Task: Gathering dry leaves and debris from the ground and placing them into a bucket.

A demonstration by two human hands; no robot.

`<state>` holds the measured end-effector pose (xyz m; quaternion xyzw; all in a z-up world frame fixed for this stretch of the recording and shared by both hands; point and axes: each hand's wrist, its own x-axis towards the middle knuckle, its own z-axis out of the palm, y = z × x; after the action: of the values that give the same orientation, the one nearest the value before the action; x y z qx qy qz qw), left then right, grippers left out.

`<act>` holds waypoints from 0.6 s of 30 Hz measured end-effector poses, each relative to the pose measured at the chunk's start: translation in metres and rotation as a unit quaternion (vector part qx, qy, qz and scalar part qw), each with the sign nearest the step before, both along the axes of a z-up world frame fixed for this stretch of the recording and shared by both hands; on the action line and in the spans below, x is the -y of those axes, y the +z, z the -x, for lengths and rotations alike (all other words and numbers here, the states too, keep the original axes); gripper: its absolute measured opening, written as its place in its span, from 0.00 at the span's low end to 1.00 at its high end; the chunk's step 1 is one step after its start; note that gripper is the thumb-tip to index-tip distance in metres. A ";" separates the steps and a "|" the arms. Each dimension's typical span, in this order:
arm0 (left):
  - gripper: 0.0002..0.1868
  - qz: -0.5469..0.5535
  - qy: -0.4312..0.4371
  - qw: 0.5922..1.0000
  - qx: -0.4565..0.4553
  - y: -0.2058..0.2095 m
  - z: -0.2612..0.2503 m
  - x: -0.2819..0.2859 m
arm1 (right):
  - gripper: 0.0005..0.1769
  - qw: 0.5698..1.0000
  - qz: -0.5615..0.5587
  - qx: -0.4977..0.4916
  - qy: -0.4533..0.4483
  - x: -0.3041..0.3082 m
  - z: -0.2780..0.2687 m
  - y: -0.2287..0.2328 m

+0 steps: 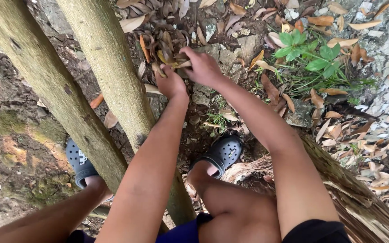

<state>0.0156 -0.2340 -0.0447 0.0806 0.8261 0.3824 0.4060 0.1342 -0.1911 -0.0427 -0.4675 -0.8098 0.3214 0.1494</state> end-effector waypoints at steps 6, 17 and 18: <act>0.26 0.067 0.071 0.994 0.039 0.047 0.006 -0.004 | 0.18 0.997 0.026 -0.014 -0.070 -0.010 0.026 0.017; 0.24 0.103 0.057 0.992 0.053 0.028 0.008 0.004 | 0.23 0.973 0.097 0.207 -0.036 -0.008 0.075 0.001; 0.24 0.110 0.060 0.988 0.087 0.033 0.008 0.002 | 0.15 0.976 0.079 0.196 -0.047 -0.006 0.074 -0.017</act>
<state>0.0080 -0.2363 -0.0118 -0.0480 0.8279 0.3190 0.4588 0.0600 -0.1853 -0.0601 -0.5693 -0.7726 0.2790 -0.0340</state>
